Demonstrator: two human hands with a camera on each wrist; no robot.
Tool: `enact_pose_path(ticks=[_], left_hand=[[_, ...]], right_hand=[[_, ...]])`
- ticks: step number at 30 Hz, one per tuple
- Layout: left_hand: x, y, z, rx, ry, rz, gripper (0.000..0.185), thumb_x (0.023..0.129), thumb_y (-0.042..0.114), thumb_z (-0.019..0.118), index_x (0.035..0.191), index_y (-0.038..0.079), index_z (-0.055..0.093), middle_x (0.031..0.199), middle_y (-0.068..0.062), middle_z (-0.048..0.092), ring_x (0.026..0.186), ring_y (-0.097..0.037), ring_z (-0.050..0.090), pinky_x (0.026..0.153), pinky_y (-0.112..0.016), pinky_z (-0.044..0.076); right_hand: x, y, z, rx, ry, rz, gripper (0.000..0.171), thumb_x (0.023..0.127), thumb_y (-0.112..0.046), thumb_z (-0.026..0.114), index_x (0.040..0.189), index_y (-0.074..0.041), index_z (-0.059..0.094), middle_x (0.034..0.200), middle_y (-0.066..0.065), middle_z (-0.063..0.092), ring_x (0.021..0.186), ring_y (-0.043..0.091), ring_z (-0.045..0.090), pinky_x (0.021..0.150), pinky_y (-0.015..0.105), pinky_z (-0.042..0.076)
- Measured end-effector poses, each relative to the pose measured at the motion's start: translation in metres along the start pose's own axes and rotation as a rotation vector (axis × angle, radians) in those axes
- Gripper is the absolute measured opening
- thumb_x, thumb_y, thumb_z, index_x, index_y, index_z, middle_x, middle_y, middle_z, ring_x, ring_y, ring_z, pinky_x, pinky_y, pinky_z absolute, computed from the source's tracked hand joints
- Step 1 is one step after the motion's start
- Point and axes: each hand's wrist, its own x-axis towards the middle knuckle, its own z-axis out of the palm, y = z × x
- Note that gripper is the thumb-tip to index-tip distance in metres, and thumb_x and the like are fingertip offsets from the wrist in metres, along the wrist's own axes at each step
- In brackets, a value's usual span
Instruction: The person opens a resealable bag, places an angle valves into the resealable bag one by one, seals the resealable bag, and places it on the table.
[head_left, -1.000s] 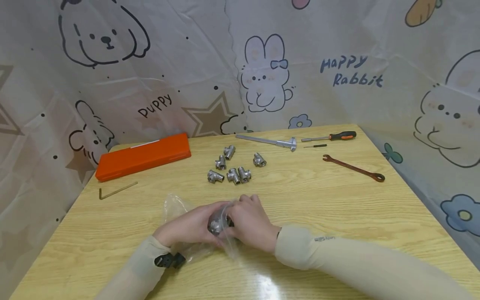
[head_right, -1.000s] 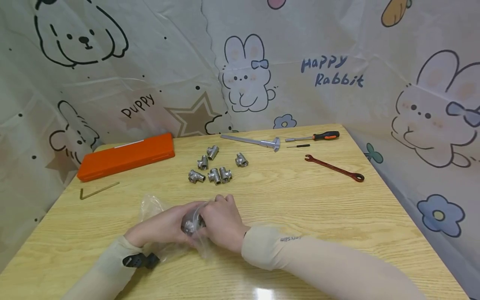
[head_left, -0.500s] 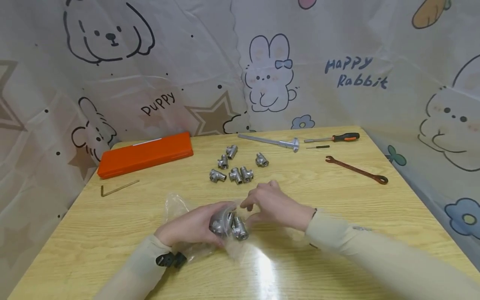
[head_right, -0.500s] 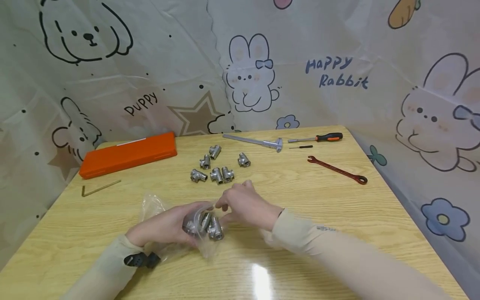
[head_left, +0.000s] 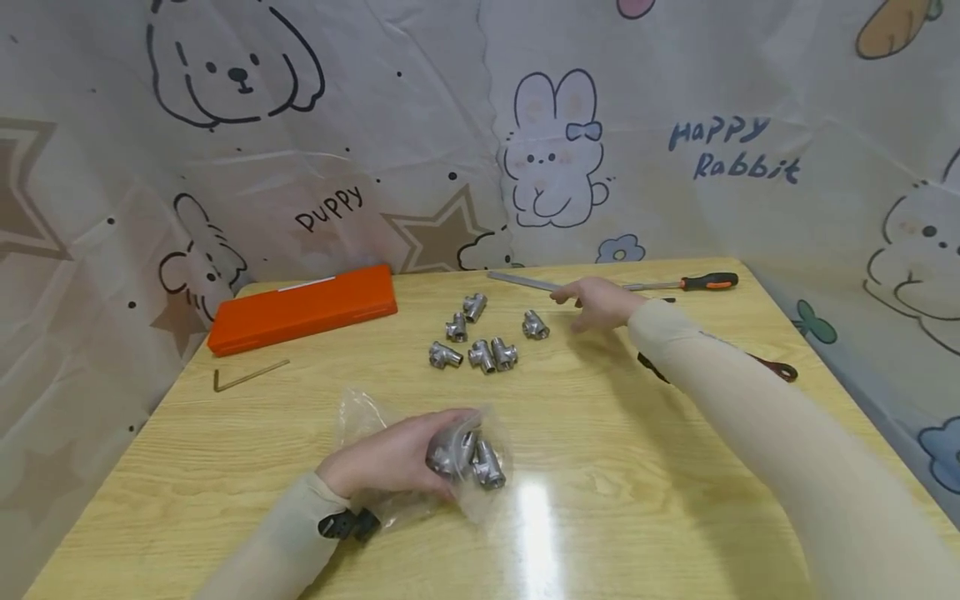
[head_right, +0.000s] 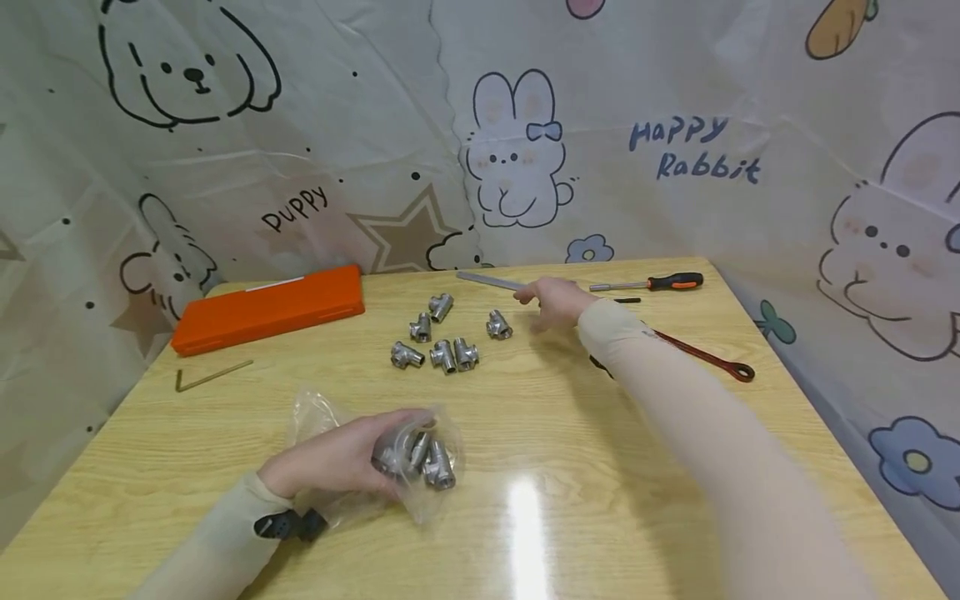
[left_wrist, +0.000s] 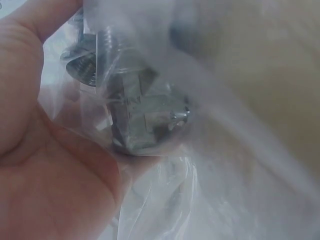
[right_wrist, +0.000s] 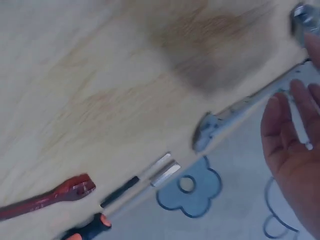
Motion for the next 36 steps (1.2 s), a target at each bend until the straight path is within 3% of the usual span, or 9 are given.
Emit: enact_pose_path(ticks=[5,11,19,25,30,36], left_hand=[[-0.001,0.0,0.004,-0.039,-0.019,-0.012,0.106,0.067,0.031,0.091,0.155,0.031,0.032,0.151,0.007,0.042,0.135,-0.015,0.041,0.114,-0.041,0.03],[0.0,0.0,0.007,-0.042,-0.022,0.0,0.107,0.066,0.031,0.092,0.155,0.031,0.032,0.151,0.007,0.042,0.136,-0.015,0.04,0.114,-0.04,0.029],[0.0,0.0,0.009,-0.01,-0.022,0.019,0.106,0.068,0.026,0.091,0.155,0.027,0.032,0.149,0.005,0.044,0.132,-0.015,0.044,0.112,-0.038,0.034],[-0.001,-0.001,0.009,-0.002,-0.019,0.01,0.106,0.067,0.025,0.092,0.155,0.027,0.032,0.149,0.004,0.045,0.131,-0.015,0.045,0.111,-0.039,0.035],[-0.002,-0.002,0.006,0.014,-0.015,0.009,0.107,0.068,0.03,0.091,0.156,0.025,0.031,0.152,0.003,0.042,0.134,-0.018,0.042,0.113,-0.041,0.032],[-0.002,-0.002,0.0,0.025,-0.003,0.013,0.106,0.069,0.031,0.09,0.156,0.023,0.031,0.152,0.003,0.042,0.135,-0.019,0.042,0.112,-0.042,0.033]], right_hand=[[0.014,0.006,0.008,0.017,-0.076,0.01,0.073,0.084,-0.011,0.08,0.147,-0.006,0.046,0.151,0.013,0.044,0.134,0.039,0.042,0.11,0.052,0.034],[0.022,0.009,0.019,0.027,-0.074,0.023,0.075,0.079,-0.011,0.082,0.146,-0.009,0.049,0.152,0.011,0.043,0.142,0.038,0.03,0.116,0.053,0.022],[0.028,0.012,0.025,0.052,-0.07,0.023,0.07,0.078,-0.015,0.085,0.141,-0.012,0.056,0.146,0.014,0.049,0.131,0.036,0.044,0.112,0.054,0.031],[0.027,0.007,0.027,0.084,-0.063,0.026,0.064,0.075,-0.018,0.088,0.132,-0.008,0.062,0.133,0.013,0.06,0.121,0.032,0.053,0.106,0.048,0.041],[0.01,-0.002,0.025,0.151,-0.015,-0.035,0.063,0.076,-0.022,0.088,0.131,-0.007,0.062,0.126,0.008,0.064,0.115,0.026,0.059,0.1,0.044,0.047],[-0.047,-0.04,0.025,0.162,0.131,-0.11,0.06,0.074,-0.03,0.088,0.126,-0.009,0.066,0.116,0.002,0.068,0.105,0.026,0.063,0.088,0.039,0.054]])
